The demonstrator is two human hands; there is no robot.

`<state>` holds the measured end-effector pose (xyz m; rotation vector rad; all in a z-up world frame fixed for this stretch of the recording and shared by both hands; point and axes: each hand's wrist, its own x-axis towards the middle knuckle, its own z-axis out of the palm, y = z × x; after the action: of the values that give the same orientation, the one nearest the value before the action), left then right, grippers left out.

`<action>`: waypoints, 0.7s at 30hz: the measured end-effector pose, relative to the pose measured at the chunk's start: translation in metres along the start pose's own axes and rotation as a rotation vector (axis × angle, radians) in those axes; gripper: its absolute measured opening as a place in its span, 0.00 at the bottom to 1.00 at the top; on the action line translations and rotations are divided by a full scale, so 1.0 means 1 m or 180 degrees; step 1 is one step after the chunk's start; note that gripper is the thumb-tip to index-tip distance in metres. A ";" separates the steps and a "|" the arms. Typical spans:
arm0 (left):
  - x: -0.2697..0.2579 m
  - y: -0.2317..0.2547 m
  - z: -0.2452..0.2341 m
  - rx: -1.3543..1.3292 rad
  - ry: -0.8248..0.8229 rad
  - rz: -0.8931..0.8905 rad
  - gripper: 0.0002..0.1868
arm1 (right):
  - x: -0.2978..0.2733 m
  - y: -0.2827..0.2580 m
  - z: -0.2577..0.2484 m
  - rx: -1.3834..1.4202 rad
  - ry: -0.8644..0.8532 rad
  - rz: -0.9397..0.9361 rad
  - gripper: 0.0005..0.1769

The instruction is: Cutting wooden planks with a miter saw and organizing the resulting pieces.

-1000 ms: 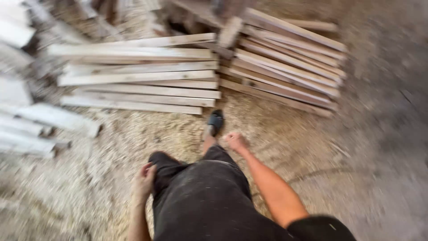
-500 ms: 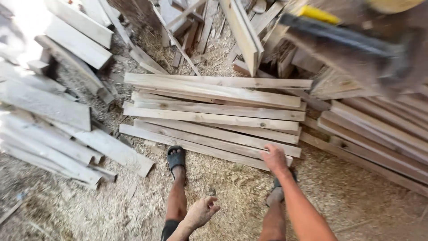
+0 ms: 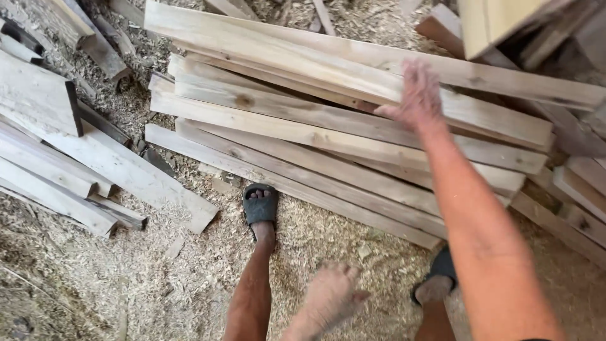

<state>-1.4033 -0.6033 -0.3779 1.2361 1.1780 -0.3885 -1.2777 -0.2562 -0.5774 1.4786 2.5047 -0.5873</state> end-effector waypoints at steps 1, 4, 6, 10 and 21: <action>0.004 0.005 -0.001 0.0128 0.0014 0.0093 0.34 | 0.023 0.003 -0.003 -0.0136 -0.0003 -0.0105 0.72; 0.021 0.001 0.014 -0.0427 0.0356 0.0407 0.34 | 0.095 0.048 0.054 0.0053 0.0067 0.0017 0.65; 0.029 -0.005 0.012 -0.0513 0.0368 0.0305 0.34 | 0.115 0.070 0.096 -0.0146 0.0254 -0.0181 0.62; 0.042 -0.014 -0.004 -0.0631 0.0343 0.0183 0.34 | 0.104 0.017 0.028 0.0021 -0.1278 0.1014 0.51; 0.003 -0.018 -0.053 -0.2780 0.1059 -0.0454 0.38 | -0.078 -0.011 0.041 0.0379 0.0425 -0.0074 0.44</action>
<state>-1.4413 -0.5629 -0.3831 0.4560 1.4935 0.2412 -1.2511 -0.3405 -0.5850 1.5811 2.6326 -0.6736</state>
